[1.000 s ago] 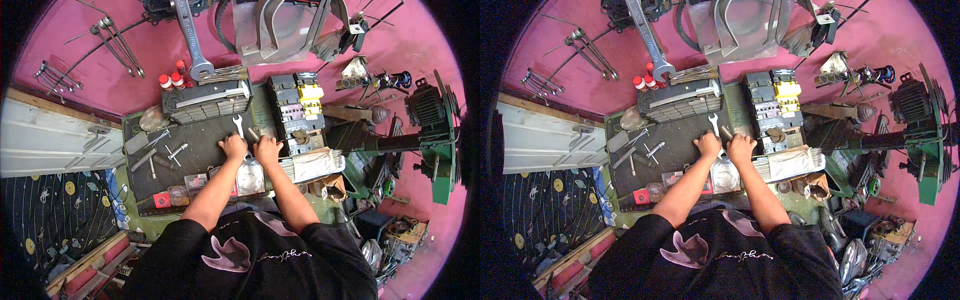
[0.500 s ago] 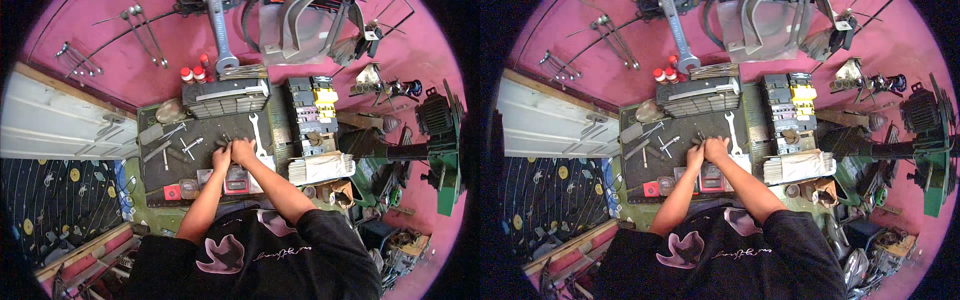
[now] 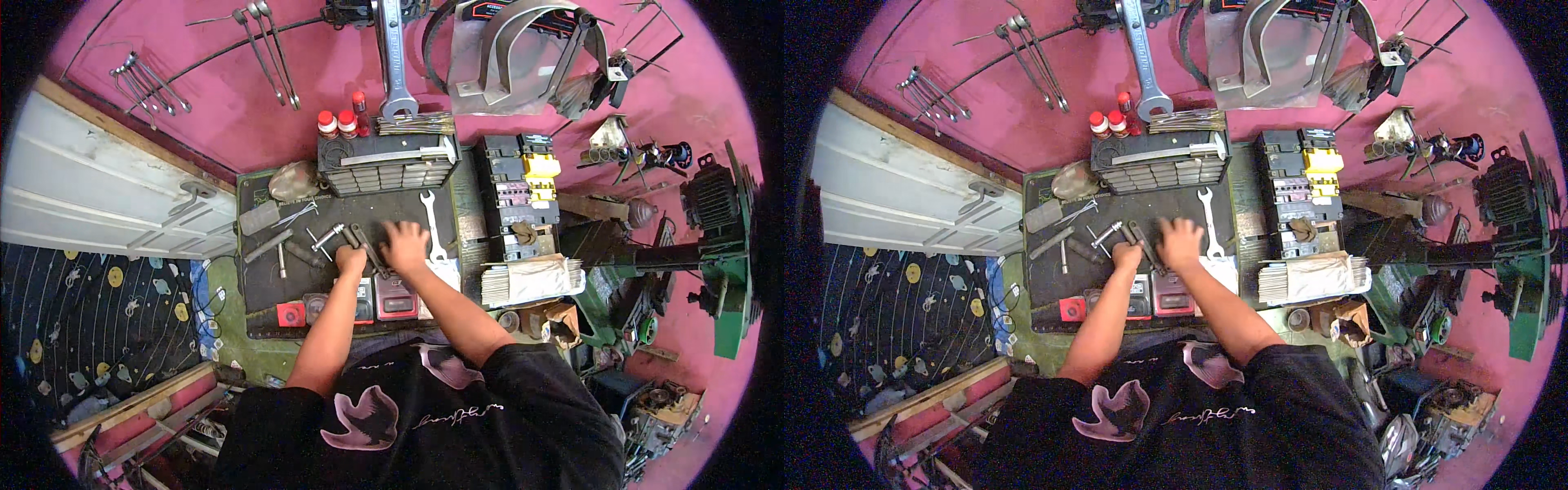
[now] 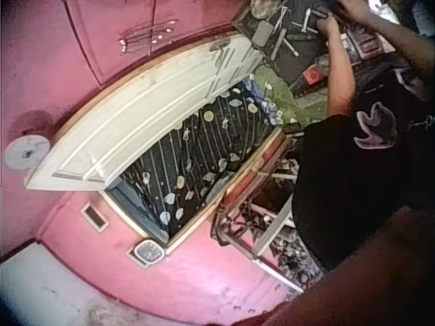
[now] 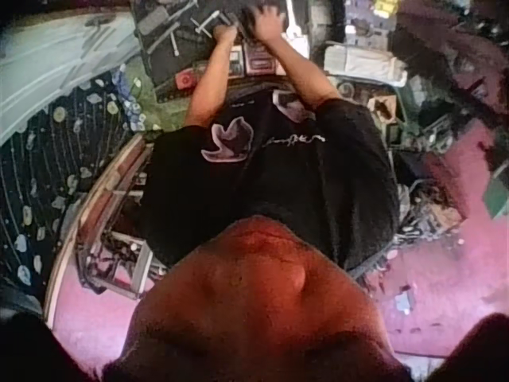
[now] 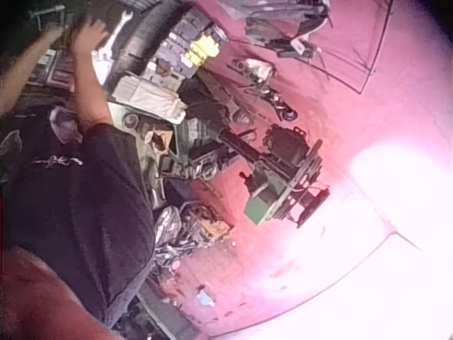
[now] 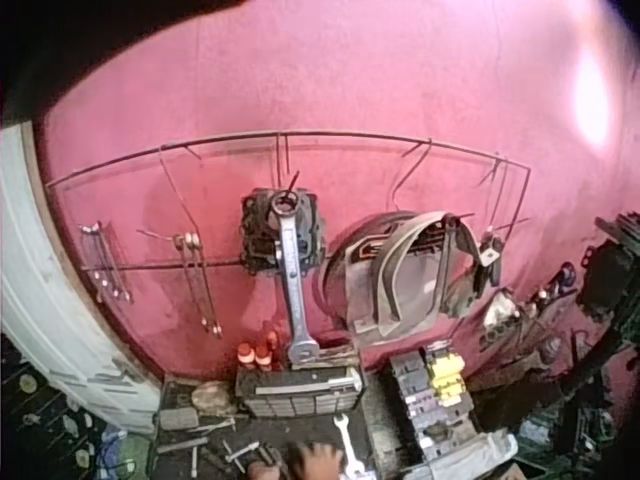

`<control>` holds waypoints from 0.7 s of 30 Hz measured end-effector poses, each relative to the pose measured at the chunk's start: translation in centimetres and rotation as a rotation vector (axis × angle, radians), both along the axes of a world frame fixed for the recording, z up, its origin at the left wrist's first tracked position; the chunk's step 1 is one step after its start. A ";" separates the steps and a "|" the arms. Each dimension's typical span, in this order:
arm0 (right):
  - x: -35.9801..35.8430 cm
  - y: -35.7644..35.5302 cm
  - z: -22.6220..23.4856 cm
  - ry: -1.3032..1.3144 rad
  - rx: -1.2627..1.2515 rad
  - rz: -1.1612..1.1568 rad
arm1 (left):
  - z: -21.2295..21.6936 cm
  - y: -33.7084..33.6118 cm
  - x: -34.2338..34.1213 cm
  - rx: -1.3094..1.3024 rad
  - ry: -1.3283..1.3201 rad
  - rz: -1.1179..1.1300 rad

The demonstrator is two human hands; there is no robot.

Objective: The person organizes various hand tools on a workbench and a wall-mounted rack. They pick up wrenches, sockets, and other metal tools, wipe them with a cloth, and hang them on hooks or place them in designated spots. The person also handles a digital caliper and a small box, arranging them neatly on the table.

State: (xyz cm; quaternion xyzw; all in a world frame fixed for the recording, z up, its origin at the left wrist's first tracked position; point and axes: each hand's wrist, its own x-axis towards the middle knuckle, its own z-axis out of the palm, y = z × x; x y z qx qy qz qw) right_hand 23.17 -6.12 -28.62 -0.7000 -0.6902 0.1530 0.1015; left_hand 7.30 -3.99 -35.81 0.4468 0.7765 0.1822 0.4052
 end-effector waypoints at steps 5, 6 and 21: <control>6.2 -2.0 -2.9 -0.285 -0.020 -0.425 | -4.7 0.1 -0.5 0.106 0.028 -0.002; 6.8 -2.2 -3.3 -0.248 -0.037 -0.417 | -4.8 0.1 -0.3 0.134 0.011 -0.003; 6.7 -1.8 -3.2 -0.278 0.138 -0.441 | 0.4 3.1 3.1 0.095 0.112 -0.156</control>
